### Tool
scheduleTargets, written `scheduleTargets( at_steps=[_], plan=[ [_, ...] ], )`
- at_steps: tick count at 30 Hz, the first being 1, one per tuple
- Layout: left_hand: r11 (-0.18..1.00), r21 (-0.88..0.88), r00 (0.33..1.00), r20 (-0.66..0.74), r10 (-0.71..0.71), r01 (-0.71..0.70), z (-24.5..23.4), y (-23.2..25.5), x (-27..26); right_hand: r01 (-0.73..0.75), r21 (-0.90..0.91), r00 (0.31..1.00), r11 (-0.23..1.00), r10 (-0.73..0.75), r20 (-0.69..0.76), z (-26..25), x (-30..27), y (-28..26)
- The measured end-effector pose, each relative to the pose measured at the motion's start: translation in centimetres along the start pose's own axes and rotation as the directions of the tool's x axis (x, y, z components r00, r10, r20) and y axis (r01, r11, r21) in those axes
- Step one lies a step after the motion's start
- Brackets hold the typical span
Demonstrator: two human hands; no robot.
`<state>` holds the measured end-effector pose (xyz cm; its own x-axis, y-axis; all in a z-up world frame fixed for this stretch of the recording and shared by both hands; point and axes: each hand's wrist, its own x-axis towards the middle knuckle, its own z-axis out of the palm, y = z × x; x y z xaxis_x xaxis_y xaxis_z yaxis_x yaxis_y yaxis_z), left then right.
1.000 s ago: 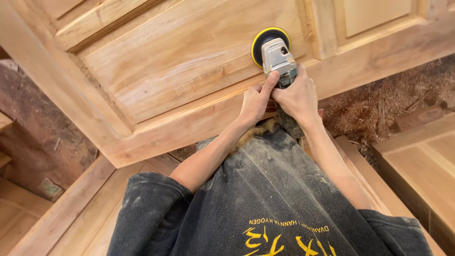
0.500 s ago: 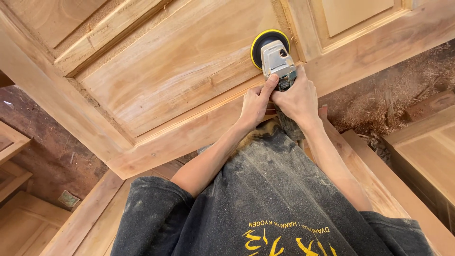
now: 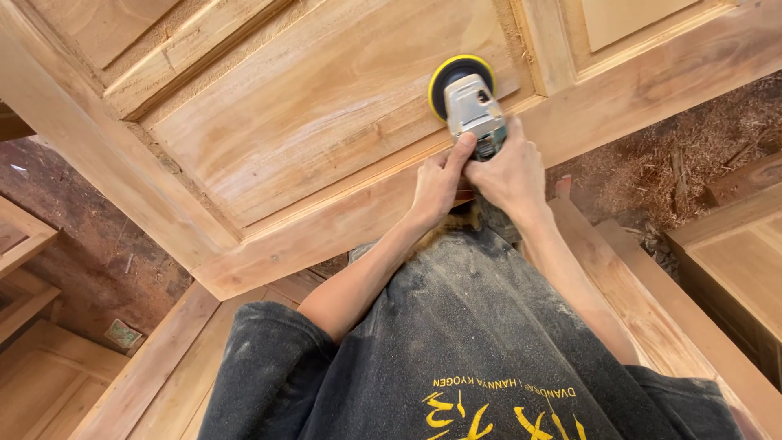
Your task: Use an angle grinder with a sanding disc to smooth the surface of a wooden door.
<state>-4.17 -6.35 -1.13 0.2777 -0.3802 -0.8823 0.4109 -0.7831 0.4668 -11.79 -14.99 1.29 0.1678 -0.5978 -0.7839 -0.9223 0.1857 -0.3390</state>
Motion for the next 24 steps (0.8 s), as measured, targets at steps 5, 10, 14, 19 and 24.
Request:
scheduleTargets(
  at_steps=[5,10,14,19,24],
  plan=[
    [0.999,0.036,1.0,-0.022,-0.004,0.005,-2.9,-1.7,-0.1,0.018,-0.045,0.998,0.999,-0.016,0.055,0.9,-0.9,-1.9],
    [1.0,0.0,1.0,-0.012,-0.007,0.007,-2.8,0.4,-1.8,0.038,-0.071,0.997,0.997,-0.034,0.063,0.8,-1.0,-1.8],
    [0.998,0.064,0.999,0.04,0.017,-0.02,-2.4,0.3,-1.8,0.02,-0.105,0.997,0.994,-0.012,0.08,0.1,-1.1,-1.8],
    [0.998,0.051,0.998,0.043,0.035,-0.037,-1.9,-0.6,-1.3,0.038,-0.122,0.997,0.992,-0.029,0.075,-0.1,-0.8,-1.5],
    [0.999,0.02,0.996,0.08,0.04,-0.041,0.3,0.2,-0.2,0.101,-0.116,0.995,0.988,-0.103,-0.014,-1.8,0.4,-0.4]
  ],
)
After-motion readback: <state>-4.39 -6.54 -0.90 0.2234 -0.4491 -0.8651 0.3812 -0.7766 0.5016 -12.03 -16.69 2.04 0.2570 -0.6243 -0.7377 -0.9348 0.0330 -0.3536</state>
